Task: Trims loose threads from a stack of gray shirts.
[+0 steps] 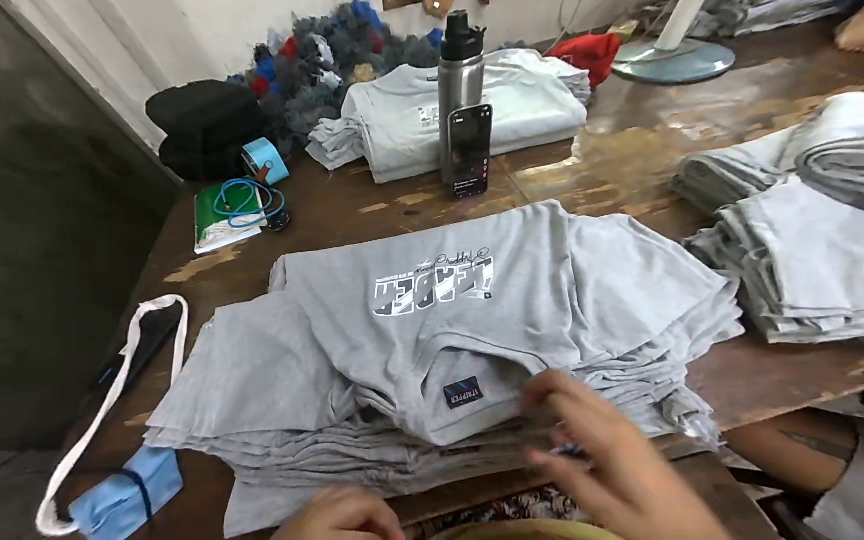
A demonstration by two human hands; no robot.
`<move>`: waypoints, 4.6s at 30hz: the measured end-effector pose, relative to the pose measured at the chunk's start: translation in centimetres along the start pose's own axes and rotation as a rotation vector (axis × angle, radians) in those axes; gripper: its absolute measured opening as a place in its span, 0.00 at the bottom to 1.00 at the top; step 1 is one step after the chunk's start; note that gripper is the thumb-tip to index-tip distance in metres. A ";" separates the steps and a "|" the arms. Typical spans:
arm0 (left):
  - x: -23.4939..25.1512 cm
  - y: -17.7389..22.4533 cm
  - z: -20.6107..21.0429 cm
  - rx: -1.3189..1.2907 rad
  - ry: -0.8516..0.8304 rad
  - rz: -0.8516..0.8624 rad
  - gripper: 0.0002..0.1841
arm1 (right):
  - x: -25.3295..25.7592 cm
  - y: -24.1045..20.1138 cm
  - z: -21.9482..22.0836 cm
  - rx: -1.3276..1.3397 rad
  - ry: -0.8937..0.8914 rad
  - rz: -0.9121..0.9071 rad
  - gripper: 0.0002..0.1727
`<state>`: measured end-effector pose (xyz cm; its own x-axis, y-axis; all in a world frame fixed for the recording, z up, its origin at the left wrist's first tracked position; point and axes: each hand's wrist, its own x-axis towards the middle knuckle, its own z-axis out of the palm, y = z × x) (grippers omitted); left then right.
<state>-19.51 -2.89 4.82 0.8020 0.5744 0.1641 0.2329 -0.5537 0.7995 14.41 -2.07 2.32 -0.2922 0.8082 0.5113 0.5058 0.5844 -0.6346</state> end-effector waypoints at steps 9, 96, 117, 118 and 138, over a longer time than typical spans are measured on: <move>-0.5 -2.1 -1.8 0.604 0.590 -0.378 0.17 | -3.0 9.7 -6.3 -0.308 0.151 0.233 0.23; 25.5 -13.1 -9.3 -0.618 1.077 -0.363 0.11 | 21.4 13.8 7.3 -0.452 -0.417 0.311 0.31; 11.7 4.1 2.9 0.694 0.164 -0.219 0.30 | 12.7 3.9 -7.2 0.516 0.122 0.031 0.11; 13.0 2.7 4.9 0.651 0.210 -0.212 0.35 | 11.1 3.4 -7.2 0.436 0.088 -0.008 0.12; 16.1 -0.8 11.7 -0.402 0.574 0.127 0.51 | -3.7 4.8 -1.2 0.380 0.403 0.059 0.07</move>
<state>-0.32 -0.24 0.01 0.3673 0.8083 0.4602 -0.1524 -0.4358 0.8870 18.84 -2.35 -1.88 0.0993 0.7916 0.6029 0.1618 0.5849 -0.7948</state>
